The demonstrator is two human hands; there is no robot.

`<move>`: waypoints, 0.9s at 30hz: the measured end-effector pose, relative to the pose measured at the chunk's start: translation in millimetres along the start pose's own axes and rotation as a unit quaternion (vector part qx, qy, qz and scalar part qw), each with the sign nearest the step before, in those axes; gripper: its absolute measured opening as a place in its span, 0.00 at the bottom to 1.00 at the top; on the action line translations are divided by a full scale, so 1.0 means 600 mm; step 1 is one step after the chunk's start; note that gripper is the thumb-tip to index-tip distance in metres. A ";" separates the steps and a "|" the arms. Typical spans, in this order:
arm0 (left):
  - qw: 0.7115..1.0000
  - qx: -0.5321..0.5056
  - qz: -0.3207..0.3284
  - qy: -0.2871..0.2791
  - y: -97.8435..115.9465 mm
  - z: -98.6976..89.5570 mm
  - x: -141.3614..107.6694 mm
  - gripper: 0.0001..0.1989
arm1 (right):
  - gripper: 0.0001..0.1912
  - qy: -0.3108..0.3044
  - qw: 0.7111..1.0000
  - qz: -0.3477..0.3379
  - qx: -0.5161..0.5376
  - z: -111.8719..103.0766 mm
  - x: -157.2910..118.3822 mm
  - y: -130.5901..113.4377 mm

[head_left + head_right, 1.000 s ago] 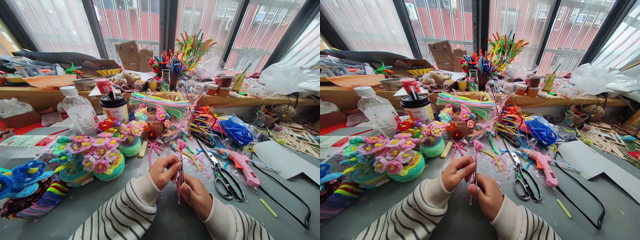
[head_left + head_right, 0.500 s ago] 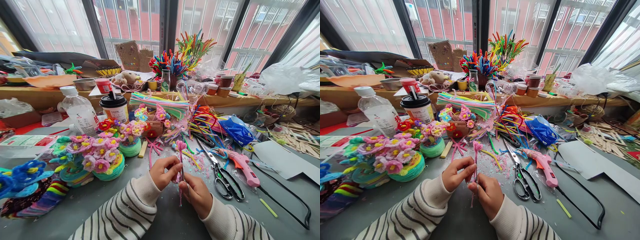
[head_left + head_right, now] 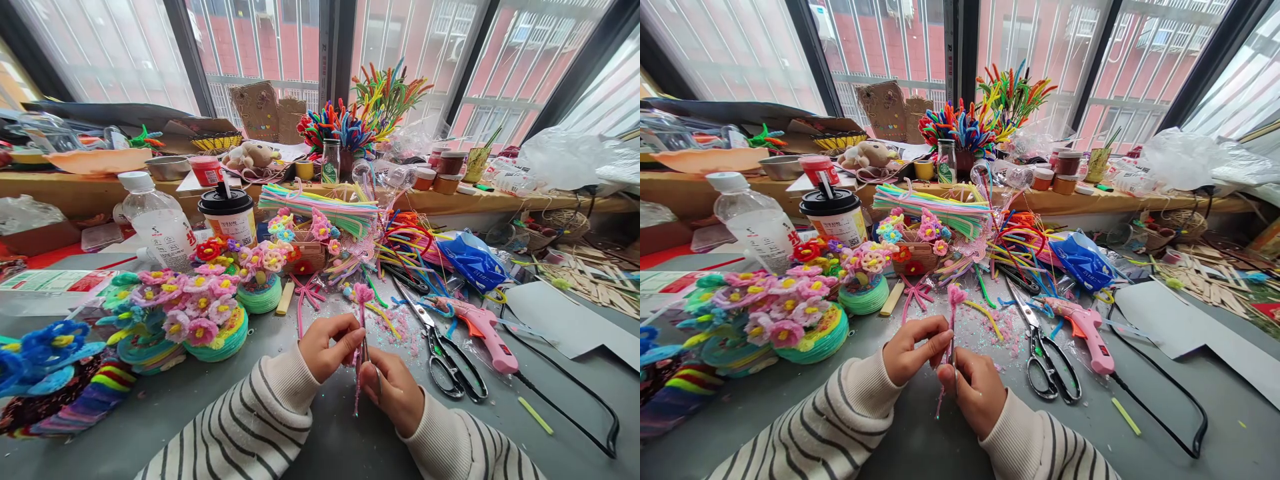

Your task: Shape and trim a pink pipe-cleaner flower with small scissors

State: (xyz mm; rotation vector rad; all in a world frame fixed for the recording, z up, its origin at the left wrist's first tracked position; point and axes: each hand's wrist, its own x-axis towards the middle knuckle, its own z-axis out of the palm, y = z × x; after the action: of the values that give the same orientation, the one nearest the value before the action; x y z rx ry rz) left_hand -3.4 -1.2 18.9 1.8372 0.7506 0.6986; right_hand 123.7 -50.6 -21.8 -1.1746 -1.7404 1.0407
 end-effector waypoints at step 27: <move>1.000 -0.009 -0.002 0.007 -0.001 0.001 0.000 0.12 | 0.22 0.000 1.000 0.013 0.016 -0.001 -0.003 -0.002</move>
State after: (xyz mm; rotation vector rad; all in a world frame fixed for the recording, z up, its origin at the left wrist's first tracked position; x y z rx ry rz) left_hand -3.2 -0.9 18.1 1.8154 0.7542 0.7154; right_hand 124.4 -52.2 -20.7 -1.1815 -1.7064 1.0793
